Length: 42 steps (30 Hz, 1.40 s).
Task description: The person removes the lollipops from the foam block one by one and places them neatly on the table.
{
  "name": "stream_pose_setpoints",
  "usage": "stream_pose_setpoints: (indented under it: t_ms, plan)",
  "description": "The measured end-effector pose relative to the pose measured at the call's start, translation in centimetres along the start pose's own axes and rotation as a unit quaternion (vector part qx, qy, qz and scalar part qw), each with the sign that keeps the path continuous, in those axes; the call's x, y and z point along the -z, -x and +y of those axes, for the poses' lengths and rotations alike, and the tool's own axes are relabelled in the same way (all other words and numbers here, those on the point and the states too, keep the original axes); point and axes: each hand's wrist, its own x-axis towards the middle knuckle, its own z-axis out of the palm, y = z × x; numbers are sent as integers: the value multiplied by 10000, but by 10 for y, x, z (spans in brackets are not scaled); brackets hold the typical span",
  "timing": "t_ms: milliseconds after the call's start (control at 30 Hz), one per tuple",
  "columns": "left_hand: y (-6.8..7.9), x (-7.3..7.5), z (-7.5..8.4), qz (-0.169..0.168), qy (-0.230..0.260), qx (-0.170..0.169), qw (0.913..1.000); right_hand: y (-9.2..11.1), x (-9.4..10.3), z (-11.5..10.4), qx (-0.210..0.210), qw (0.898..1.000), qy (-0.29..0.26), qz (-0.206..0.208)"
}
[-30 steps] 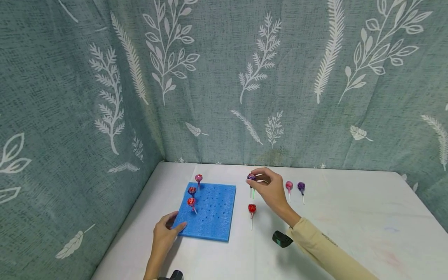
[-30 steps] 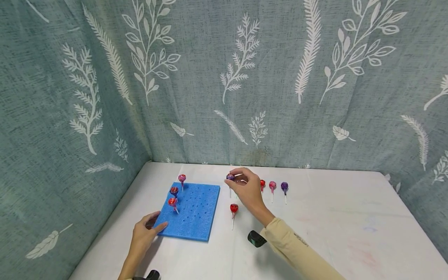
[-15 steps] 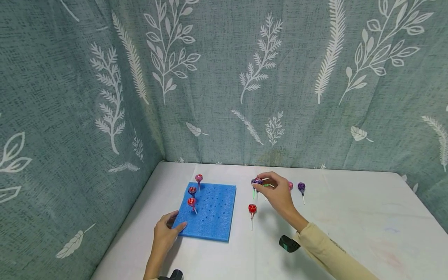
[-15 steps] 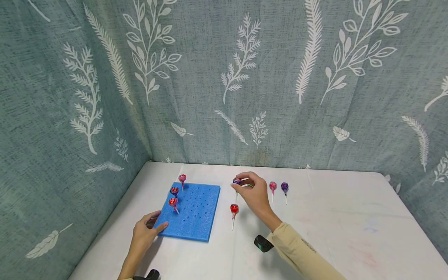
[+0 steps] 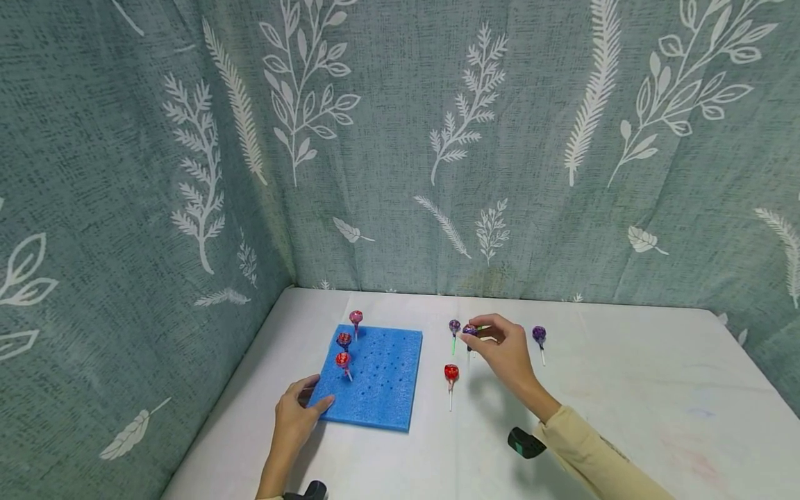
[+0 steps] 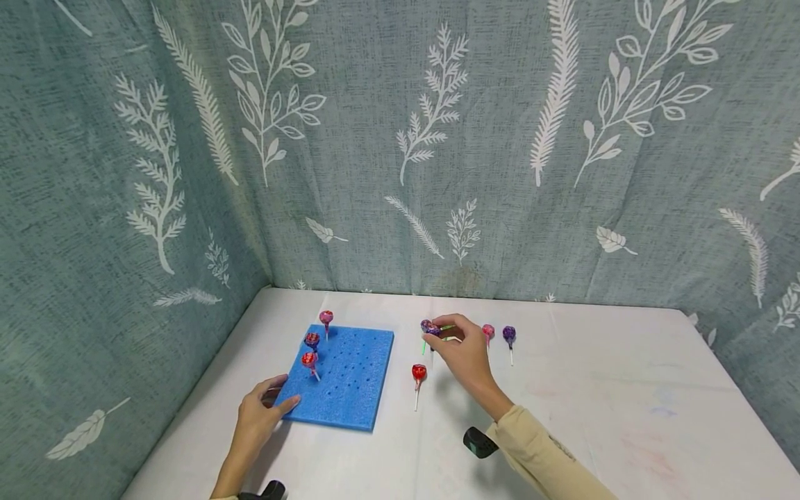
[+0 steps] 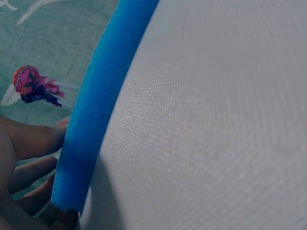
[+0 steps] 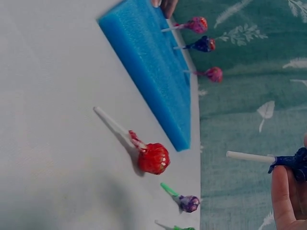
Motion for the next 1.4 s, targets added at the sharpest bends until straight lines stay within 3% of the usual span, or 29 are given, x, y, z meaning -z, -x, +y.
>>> stream_pose_setpoints:
  t_ms: [200,567,933,1400]
  plan:
    - [0,-1,-1,26,25,21,10000,2,2,7,-15,10000,-78,-43]
    - [0,-2,-1,74,15,-2,10000,0,2,49,-628,9978,-202,-22]
    - [0,0,-1,-18,77,72,9999,6,4,58,-761,9968,-257,-33]
    - [1,-2,-3,46,180,67,9998,10,4,67,-1279,9911,-341,-108]
